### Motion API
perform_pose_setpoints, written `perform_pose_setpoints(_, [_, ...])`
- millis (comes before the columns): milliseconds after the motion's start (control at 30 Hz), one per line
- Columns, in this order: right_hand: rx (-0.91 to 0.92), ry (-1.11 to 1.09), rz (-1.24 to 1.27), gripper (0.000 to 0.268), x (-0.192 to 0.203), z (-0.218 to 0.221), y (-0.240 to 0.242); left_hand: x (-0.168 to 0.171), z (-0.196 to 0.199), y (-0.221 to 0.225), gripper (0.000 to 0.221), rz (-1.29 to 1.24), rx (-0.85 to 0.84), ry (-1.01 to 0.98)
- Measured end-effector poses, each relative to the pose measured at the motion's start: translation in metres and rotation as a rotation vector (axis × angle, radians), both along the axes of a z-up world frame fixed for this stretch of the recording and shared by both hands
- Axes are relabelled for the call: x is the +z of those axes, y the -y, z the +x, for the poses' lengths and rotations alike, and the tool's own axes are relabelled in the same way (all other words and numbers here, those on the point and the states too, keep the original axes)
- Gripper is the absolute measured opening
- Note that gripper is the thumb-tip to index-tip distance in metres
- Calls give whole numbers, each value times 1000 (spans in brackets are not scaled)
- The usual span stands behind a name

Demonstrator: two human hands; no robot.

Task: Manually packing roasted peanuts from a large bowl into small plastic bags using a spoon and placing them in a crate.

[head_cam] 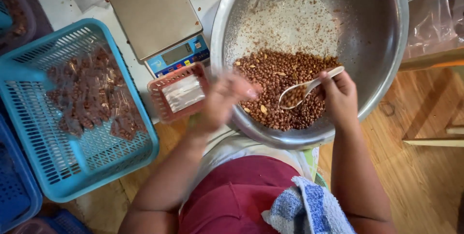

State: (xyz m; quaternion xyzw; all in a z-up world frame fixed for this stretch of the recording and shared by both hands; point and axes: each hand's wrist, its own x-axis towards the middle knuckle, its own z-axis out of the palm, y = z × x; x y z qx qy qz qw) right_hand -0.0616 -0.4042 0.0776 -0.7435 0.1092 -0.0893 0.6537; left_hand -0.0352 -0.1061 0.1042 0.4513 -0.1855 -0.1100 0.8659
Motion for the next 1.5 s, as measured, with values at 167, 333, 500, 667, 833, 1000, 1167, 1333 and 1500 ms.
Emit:
perform_pose_setpoints(167, [-120, 227, -87, 20, 50, 6, -2, -36, -26, 42, 20, 481, -12, 13])
perform_pose_setpoints(333, [-38, 518, -295, 28, 68, -3, -10, -30, -23, 53, 34, 607, -9, 9])
perform_pose_setpoints(500, [153, 621, -470, 15, 63, -10, -20, -28, -19, 62, 48, 817, 25, 182])
perform_pose_setpoints(667, [-46, 427, -682, 9, 56, -11, 13, 13, 6, 61, 40, 1038, -201, -4])
perform_pose_setpoints(833, [-40, -439, -928, 28, 22, -7, 33, 8, 19, 56, 35, 1162, -228, 204])
perform_pose_setpoints(1000, [-35, -548, -605, 21, -34, -19, 22, -1, 23, 53, 28, 1127, -20, 533])
perform_pose_setpoints(1167, [-45, -569, -363, 21, -39, -20, 13, -4, 20, 48, 23, 993, 51, 503])
perform_pose_setpoints(1333, [-30, -406, -101, 17, 1, -14, 15, -5, 5, 44, 6, 600, -59, 333])
perform_pose_setpoints(1500, [-218, 85, 3, 10, 48, -3, 18, -3, -12, 52, 24, 659, -242, -99])
